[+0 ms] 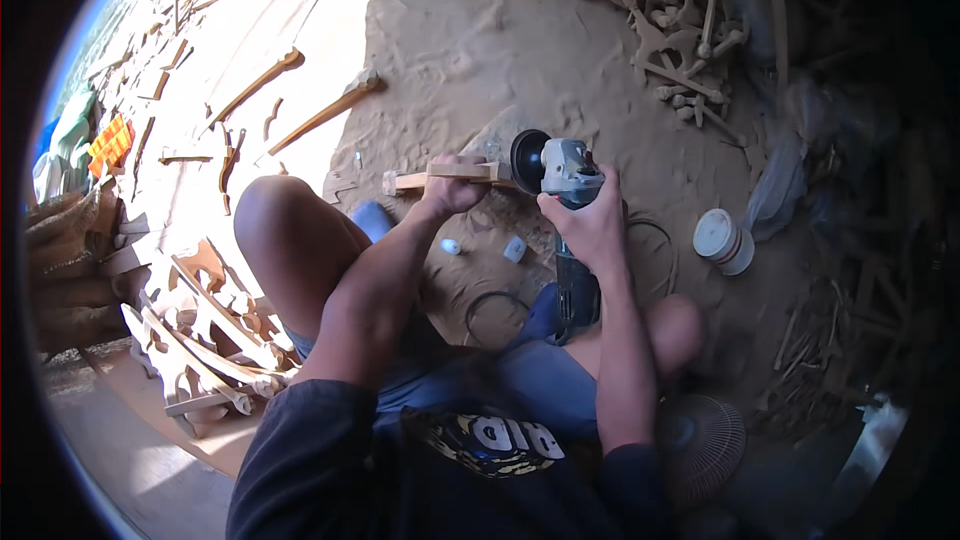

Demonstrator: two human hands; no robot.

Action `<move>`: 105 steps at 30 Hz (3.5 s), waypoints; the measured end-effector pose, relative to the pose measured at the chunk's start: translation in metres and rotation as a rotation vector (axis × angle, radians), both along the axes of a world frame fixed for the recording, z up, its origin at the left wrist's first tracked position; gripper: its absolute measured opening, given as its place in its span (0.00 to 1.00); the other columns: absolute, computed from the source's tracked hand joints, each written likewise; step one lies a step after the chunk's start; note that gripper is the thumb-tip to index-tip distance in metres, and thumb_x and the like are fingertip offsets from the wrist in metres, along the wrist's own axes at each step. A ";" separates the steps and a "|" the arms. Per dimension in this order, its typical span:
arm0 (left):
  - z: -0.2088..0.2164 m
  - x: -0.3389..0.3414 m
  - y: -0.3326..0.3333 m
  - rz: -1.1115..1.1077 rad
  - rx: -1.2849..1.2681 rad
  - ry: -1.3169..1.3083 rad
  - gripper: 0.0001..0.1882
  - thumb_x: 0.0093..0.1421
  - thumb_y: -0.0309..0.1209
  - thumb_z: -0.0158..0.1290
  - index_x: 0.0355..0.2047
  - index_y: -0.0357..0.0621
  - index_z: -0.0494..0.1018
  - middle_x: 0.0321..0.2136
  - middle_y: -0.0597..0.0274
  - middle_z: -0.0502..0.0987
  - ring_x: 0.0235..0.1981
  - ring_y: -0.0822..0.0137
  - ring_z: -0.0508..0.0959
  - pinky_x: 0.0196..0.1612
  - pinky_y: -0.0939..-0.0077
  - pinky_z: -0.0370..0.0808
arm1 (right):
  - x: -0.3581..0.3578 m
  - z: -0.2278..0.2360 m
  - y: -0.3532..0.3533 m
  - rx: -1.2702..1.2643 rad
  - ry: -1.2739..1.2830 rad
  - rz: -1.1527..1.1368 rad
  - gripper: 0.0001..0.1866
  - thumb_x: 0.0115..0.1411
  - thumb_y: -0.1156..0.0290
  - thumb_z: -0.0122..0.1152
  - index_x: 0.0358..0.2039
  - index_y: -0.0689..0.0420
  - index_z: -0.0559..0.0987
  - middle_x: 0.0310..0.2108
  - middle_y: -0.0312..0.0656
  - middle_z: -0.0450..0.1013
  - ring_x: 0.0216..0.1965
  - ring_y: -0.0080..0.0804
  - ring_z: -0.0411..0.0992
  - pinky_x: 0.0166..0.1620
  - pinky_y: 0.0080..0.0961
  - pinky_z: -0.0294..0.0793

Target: The person sands the surface and edges of a wooden axe handle using a power sander.

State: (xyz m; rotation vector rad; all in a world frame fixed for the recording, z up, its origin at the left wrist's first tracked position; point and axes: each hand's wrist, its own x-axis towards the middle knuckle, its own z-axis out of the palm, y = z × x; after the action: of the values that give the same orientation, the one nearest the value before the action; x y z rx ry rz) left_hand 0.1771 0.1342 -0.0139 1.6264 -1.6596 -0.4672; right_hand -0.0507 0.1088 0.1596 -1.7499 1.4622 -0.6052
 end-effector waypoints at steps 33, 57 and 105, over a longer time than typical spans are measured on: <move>-0.002 0.002 -0.008 0.006 0.027 0.125 0.09 0.50 0.33 0.62 0.27 0.43 0.77 0.22 0.47 0.79 0.27 0.42 0.81 0.32 0.53 0.77 | 0.002 0.001 0.014 0.056 -0.048 0.019 0.40 0.47 0.64 0.79 0.54 0.72 0.68 0.41 0.50 0.79 0.41 0.33 0.79 0.47 0.31 0.78; -0.004 0.007 0.000 -0.057 0.026 0.033 0.10 0.51 0.33 0.61 0.32 0.43 0.80 0.23 0.49 0.80 0.26 0.47 0.82 0.33 0.58 0.78 | -0.004 0.003 0.000 -0.036 0.073 -0.034 0.42 0.48 0.62 0.77 0.57 0.68 0.66 0.44 0.57 0.79 0.45 0.49 0.81 0.49 0.40 0.80; 0.129 -0.072 -0.027 -0.212 0.596 -0.846 0.21 0.58 0.39 0.57 0.51 0.48 0.80 0.47 0.51 0.83 0.51 0.54 0.83 0.55 0.57 0.77 | -0.063 0.011 0.056 -0.073 0.139 -0.147 0.49 0.53 0.66 0.72 0.71 0.58 0.55 0.49 0.69 0.75 0.50 0.69 0.74 0.52 0.55 0.75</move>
State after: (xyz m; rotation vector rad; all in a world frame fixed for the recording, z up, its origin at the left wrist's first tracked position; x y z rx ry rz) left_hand 0.1049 0.1068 0.1147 2.2894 -2.4972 -0.4267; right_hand -0.1134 0.1647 0.1707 -1.7821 1.6955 -0.6299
